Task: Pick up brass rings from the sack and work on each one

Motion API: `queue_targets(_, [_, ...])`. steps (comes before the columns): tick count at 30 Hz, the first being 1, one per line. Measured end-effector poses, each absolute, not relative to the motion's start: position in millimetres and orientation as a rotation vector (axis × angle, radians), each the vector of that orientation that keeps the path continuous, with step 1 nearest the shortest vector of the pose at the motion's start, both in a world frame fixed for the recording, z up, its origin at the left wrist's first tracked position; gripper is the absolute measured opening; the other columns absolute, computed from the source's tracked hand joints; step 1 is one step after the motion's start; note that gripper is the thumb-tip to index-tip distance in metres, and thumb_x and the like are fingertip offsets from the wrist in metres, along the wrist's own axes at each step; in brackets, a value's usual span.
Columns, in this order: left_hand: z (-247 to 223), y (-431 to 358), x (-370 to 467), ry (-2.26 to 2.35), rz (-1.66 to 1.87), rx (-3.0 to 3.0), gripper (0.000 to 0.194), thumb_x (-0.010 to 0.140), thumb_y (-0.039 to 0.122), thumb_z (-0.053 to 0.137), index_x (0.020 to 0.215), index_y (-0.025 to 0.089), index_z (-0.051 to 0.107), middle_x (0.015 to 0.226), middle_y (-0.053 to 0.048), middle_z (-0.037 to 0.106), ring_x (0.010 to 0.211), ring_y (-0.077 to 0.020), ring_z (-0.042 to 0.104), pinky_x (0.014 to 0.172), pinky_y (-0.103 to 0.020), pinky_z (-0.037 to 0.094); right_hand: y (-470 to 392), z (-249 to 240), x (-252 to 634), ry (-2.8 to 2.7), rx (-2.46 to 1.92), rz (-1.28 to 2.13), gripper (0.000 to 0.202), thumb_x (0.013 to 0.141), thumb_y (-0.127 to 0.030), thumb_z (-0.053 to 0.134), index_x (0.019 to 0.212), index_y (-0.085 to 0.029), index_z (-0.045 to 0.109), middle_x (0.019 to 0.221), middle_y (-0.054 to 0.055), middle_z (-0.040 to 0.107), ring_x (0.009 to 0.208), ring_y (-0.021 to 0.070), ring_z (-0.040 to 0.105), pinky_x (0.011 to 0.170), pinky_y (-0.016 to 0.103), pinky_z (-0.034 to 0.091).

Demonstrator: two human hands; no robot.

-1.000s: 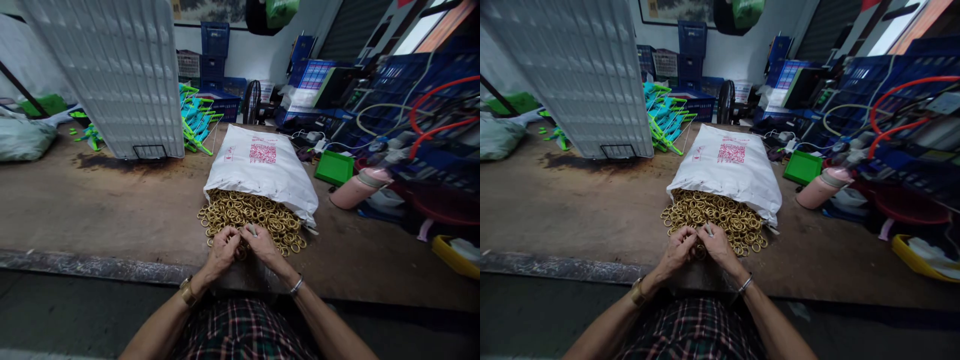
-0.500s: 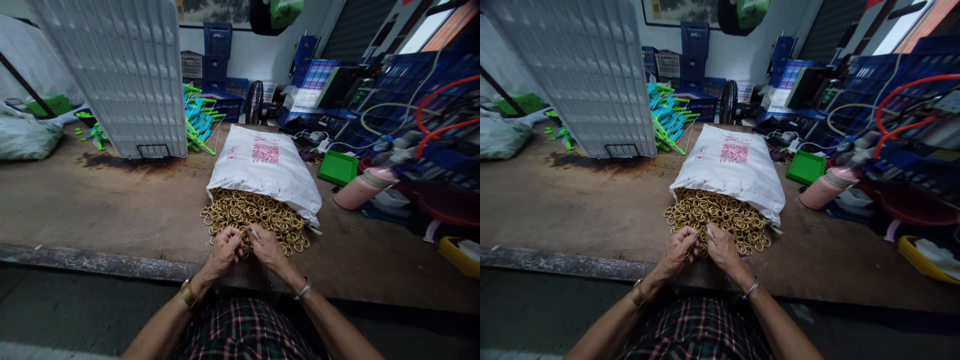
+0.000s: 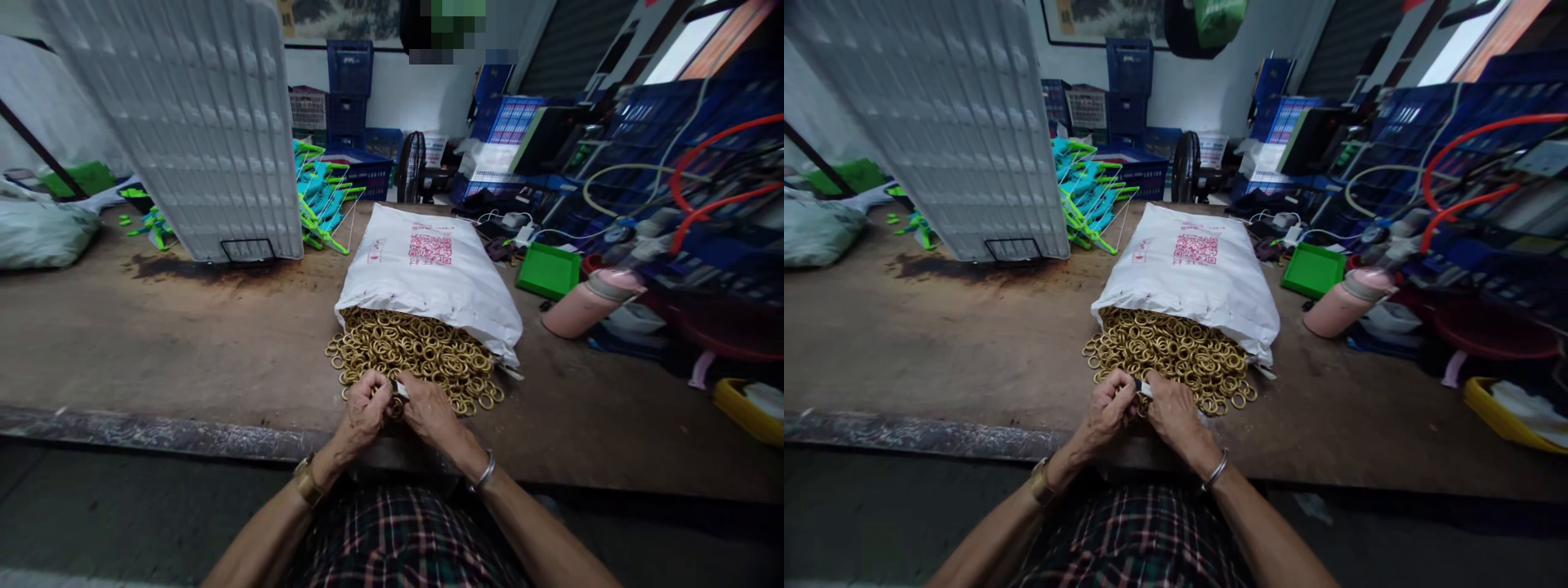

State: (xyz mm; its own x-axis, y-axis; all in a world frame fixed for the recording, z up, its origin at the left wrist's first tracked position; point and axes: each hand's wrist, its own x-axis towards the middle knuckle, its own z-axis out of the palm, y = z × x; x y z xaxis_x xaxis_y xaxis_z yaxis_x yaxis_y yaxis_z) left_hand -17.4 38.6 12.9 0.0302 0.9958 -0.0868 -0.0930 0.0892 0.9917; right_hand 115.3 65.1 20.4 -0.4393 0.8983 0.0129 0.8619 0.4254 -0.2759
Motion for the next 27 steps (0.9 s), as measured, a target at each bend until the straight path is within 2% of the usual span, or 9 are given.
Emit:
queue_targets(6, [17, 30, -24, 1.152, 1.206, 1.102, 0.031, 0.077, 0.048, 0.051, 0.067, 0.019, 0.045, 0.053, 0.005, 0.045, 0.045, -0.0080, 0.042, 0.043, -0.019, 0.032, 73, 27, 109, -2.526, -1.657, 0.282, 0.018, 0.076, -0.007, 0.040, 0.087, -0.016, 0.052, 0.071, 0.007, 0.063, 0.060, 0.0154, 0.055, 0.052, 0.028, 0.021])
queue_targets(10, [28, 22, -24, 1.039, 1.144, 1.109, 0.031, 0.077, 0.047, 0.052, 0.069, 0.018, 0.048, 0.057, 0.003, 0.049, 0.046, -0.0066, 0.045, 0.043, -0.018, 0.033, 85, 27, 116, -2.371, -1.722, 0.367, 0.017, 0.077, -0.008, 0.039, 0.081, -0.017, 0.053, 0.059, 0.003, 0.056, 0.051, 0.0123, 0.046, 0.051, 0.027, 0.020])
queue_targets(13, [32, 24, -24, 0.956, 1.142, 0.838, 0.032, 0.072, 0.048, 0.059, 0.072, 0.019, 0.045, 0.059, 0.005, 0.050, 0.043, -0.0053, 0.044, 0.037, -0.015, 0.029, 87, 26, 116, -2.145, -1.509, 0.669, 0.019, 0.082, -0.019, 0.037, 0.070, -0.018, 0.051, 0.057, -0.001, 0.051, 0.051, 0.0108, 0.041, 0.052, 0.024, 0.025])
queue_targets(17, [33, 31, -26, 0.884, 1.163, 0.661, 0.033, 0.068, 0.044, 0.064, 0.073, 0.019, 0.045, 0.061, 0.005, 0.052, 0.042, -0.0046, 0.044, 0.033, -0.013, 0.027, 79, 24, 106, -1.856, -1.268, 1.230, 0.029, 0.084, -0.031, 0.036, 0.065, -0.017, 0.052, 0.062, -0.001, 0.055, 0.058, 0.0106, 0.046, 0.057, 0.022, 0.035])
queue_targets(20, [31, 32, -26, 0.873, 1.165, 0.619, 0.033, 0.069, 0.046, 0.062, 0.074, 0.017, 0.047, 0.061, 0.004, 0.053, 0.042, -0.0047, 0.045, 0.033, -0.013, 0.029, 74, 22, 101, -1.723, -1.200, 1.399, 0.029, 0.083, -0.035, 0.040, 0.065, -0.017, 0.055, 0.060, -0.002, 0.055, 0.056, 0.0100, 0.047, 0.056, 0.022, 0.037])
queue_targets(23, [27, 32, -25, 0.901, 1.172, 0.540, 0.035, 0.070, 0.049, 0.060, 0.073, 0.017, 0.046, 0.061, 0.003, 0.053, 0.043, -0.0045, 0.046, 0.035, -0.013, 0.030, 72, 21, 99, -1.691, -1.194, 1.411, 0.024, 0.081, -0.033, 0.043, 0.070, -0.017, 0.057, 0.062, -0.001, 0.057, 0.057, 0.0104, 0.048, 0.055, 0.022, 0.037])
queue_targets(27, [20, 32, -26, 0.917, 1.179, 0.468, 0.035, 0.063, 0.042, 0.068, 0.071, 0.017, 0.045, 0.059, 0.005, 0.050, 0.044, -0.0042, 0.045, 0.036, -0.012, 0.027, 74, 20, 102, -1.771, -1.259, 1.181, 0.020, 0.079, -0.031, 0.045, 0.072, -0.017, 0.057, 0.064, -0.002, 0.055, 0.060, 0.0111, 0.047, 0.059, 0.023, 0.037])
